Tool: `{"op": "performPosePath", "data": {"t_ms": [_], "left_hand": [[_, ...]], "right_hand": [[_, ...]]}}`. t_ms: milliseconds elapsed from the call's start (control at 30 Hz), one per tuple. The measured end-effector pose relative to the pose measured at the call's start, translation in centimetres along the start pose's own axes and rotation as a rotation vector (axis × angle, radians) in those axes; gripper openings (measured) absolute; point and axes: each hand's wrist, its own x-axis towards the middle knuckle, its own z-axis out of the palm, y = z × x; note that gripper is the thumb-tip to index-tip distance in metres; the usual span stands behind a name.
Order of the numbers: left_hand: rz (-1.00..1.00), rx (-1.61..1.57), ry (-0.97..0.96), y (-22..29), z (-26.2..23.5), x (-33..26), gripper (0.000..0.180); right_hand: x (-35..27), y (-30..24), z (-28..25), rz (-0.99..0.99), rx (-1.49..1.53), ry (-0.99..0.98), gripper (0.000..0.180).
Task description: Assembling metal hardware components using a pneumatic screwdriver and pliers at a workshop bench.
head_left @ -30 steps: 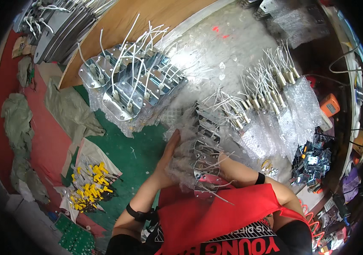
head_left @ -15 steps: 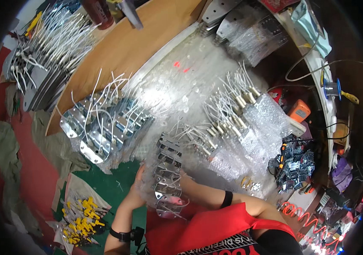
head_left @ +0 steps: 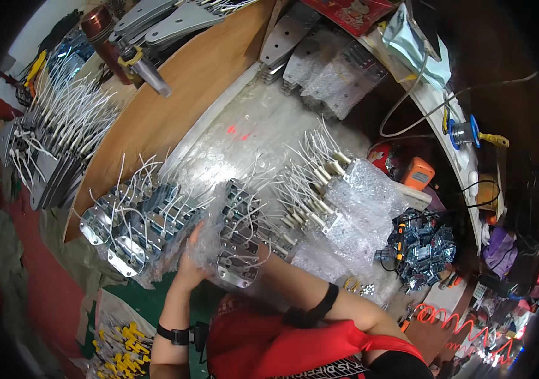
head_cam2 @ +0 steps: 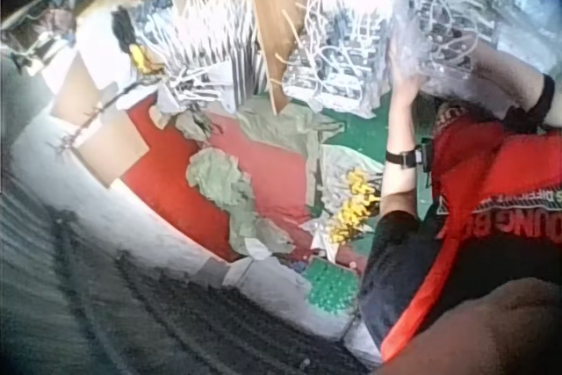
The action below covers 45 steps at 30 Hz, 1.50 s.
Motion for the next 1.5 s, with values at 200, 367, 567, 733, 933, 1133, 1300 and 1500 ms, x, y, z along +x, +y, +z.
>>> {"op": "performPosePath", "data": {"t_ms": [200, 367, 567, 733, 933, 1133, 1300, 1500], "left_hand": [[-0.101, 0.025, 0.081, 0.0, 0.0, 0.9, 0.1], [-0.078, -0.047, 0.095, 1.6, 1.3, 2.4, 0.1], [-0.114, -0.182, 0.117, 0.8, 2.2, 4.5, 0.102], [-0.168, -0.165, 0.153, 0.5, 1.8, 4.7, 0.097], [-0.145, -0.229, 0.138, 1.2, 2.3, 5.1, 0.1], [-0.096, -0.167, 0.161, 2.2, 3.7, 7.8, 0.112], [0.034, -0.154, 0.095, -0.8, 2.5, 9.9, 0.069], [-0.121, -0.214, 0.122, 0.9, 4.1, 14.1, 0.115]], "right_hand": [[-10.9, -12.0, 6.1, -0.138, -1.455, 0.014, 0.031], [-12.9, -25.8, 0.3, -0.632, -1.42, 0.525, 0.024], [-6.5, -32.0, -8.3, -0.152, -1.672, 0.627, 0.044], [-4.3, -31.9, -8.3, 0.359, -1.099, 0.39, 0.042], [-4.0, -32.2, -9.6, 0.356, -1.175, 0.212, 0.032], [-5.1, -31.4, -10.6, 0.21, -1.542, -0.037, 0.037], [-4.5, -29.5, -11.9, 0.355, -1.352, 0.12, 0.036], [-4.3, -29.6, -12.1, -0.009, -2.082, -0.369, 0.038]]}}
